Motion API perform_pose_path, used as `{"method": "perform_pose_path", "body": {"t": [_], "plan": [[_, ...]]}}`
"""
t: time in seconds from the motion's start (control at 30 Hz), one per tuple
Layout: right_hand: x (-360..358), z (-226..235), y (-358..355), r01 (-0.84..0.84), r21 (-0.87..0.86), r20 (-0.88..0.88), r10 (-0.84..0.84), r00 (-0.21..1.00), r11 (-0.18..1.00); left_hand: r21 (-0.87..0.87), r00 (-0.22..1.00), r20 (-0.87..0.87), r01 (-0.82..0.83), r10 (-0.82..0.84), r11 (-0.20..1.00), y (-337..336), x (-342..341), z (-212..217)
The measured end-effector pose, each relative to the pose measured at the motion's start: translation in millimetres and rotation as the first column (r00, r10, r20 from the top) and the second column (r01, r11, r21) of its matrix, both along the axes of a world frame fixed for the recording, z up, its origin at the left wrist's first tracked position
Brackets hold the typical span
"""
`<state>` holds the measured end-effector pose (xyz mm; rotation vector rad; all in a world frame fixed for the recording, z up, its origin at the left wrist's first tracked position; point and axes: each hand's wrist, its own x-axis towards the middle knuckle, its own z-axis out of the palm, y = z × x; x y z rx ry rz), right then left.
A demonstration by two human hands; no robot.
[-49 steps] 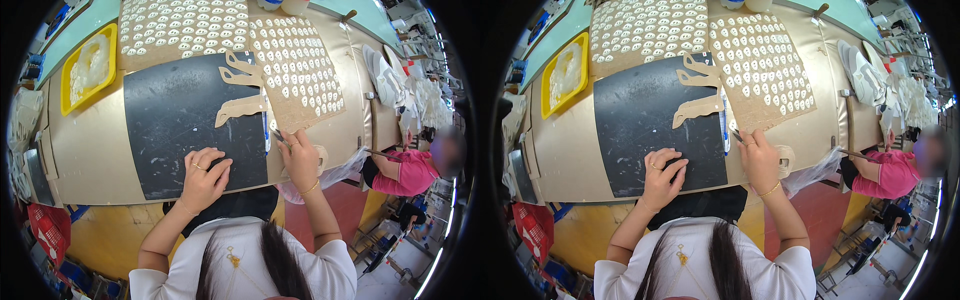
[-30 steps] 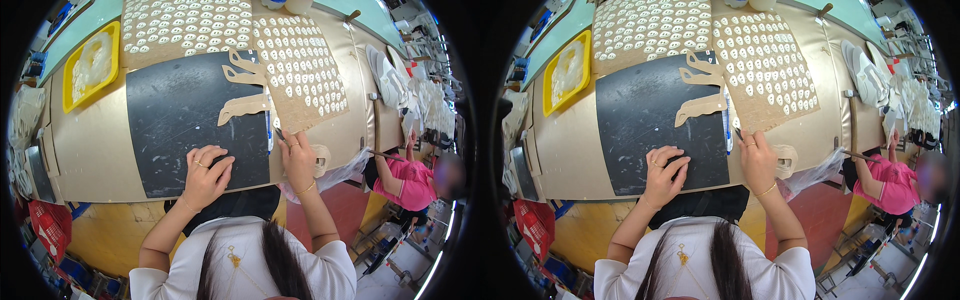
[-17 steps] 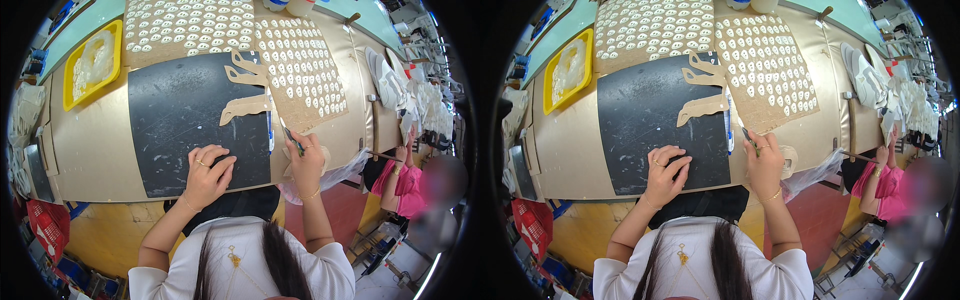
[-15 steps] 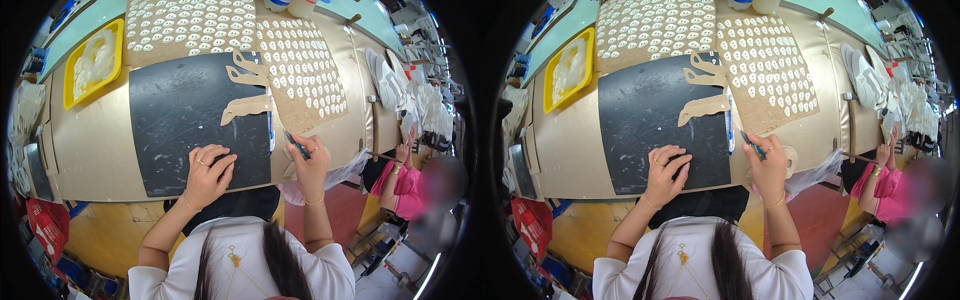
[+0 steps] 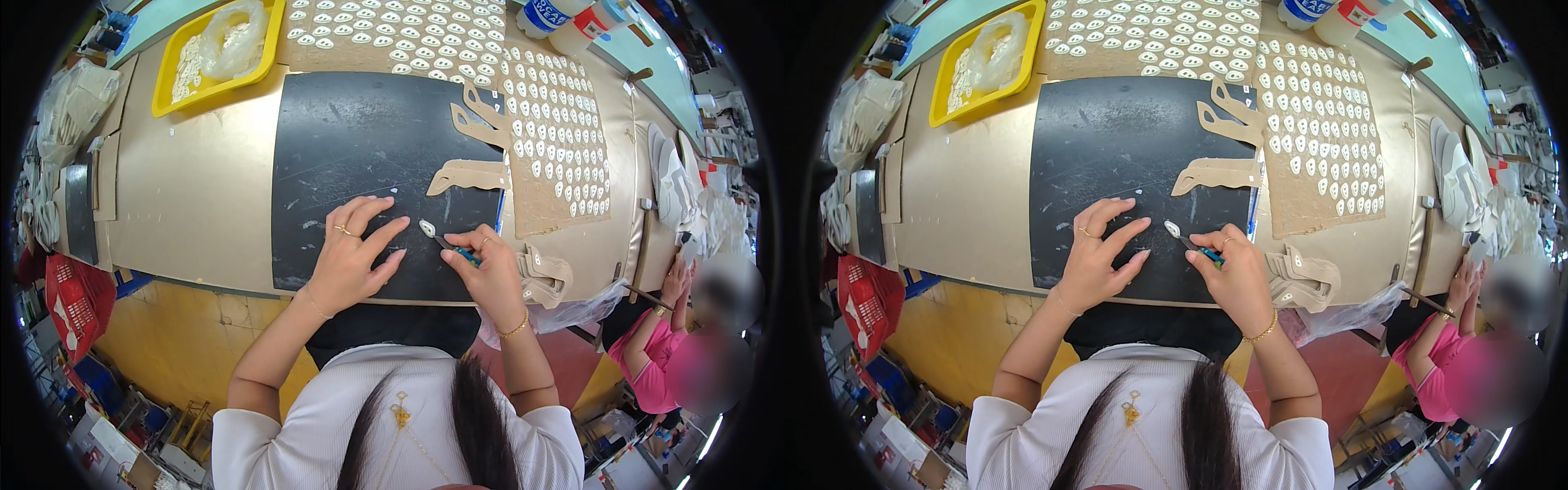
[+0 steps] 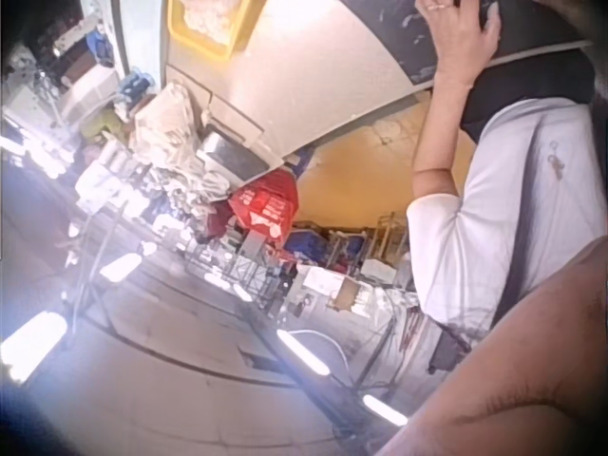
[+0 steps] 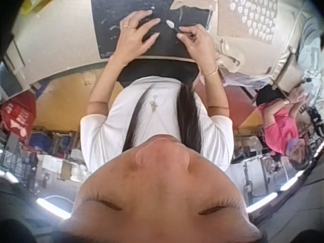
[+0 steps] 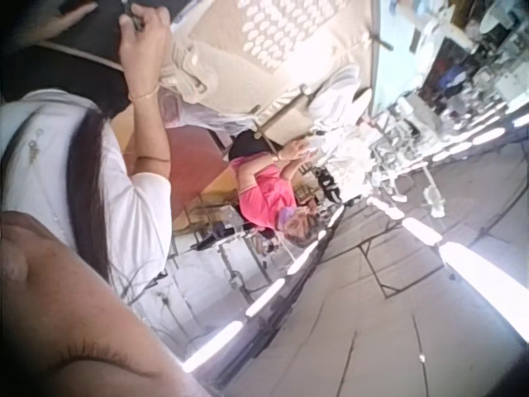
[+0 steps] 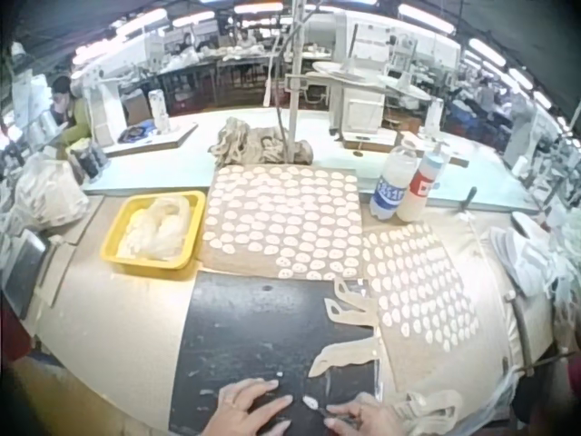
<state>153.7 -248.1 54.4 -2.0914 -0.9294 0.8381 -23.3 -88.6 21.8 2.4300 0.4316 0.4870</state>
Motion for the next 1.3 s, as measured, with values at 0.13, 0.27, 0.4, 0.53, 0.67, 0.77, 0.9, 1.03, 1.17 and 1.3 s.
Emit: {"method": "perform_pose_path", "body": {"t": [0.13,0.27,0.4,0.53,0.67,0.77,0.9,1.03,1.17,1.3], "plan": [[5,5,3,-0.011,-0.02,0.079,0.013,0.997,1.0,0.021,0.998,-0.052,0.024,-0.022,0.999,-6,10,-3],[10,7,1,0.031,-0.004,0.099,-0.031,0.995,1.0,0.025,0.992,-0.125,0.039,-0.035,0.999,-7,21,1],[16,9,-1,0.022,-0.04,0.208,-0.013,0.978,0.999,0.038,0.991,-0.119,0.068,-0.063,0.997,-2,32,0],[21,13,5,-0.012,-0.065,0.27,0.029,0.962,0.998,0.041,0.991,-0.109,0.089,-0.084,0.995,2,43,0],[30,11,6,-0.099,-0.045,0.296,0.108,0.949,0.994,0.045,0.988,-0.105,0.119,-0.113,0.992,3,50,1],[36,14,9,-0.132,-0.054,0.269,0.142,0.953,0.99,0.045,0.987,-0.113,0.12,-0.114,0.992,2,52,2],[38,14,12,-0.166,-0.052,0.274,0.173,0.946,0.985,0.082,0.981,-0.14,0.148,-0.135,0.986,2,50,-1],[47,17,6,-0.202,-0.037,0.301,0.203,0.932,0.979,0.149,0.988,-0.09,0.139,-0.127,0.979,0,48,-5],[54,25,10,-0.075,0.0,0.283,0.072,0.957,0.997,0.206,0.994,-0.064,0.095,-0.084,0.974,-5,47,-7],[68,21,25,-0.02,0.129,0.352,-0.028,0.935,0.991,0.253,0.998,-0.042,0.059,-0.05,0.966,-11,45,-4]]}}
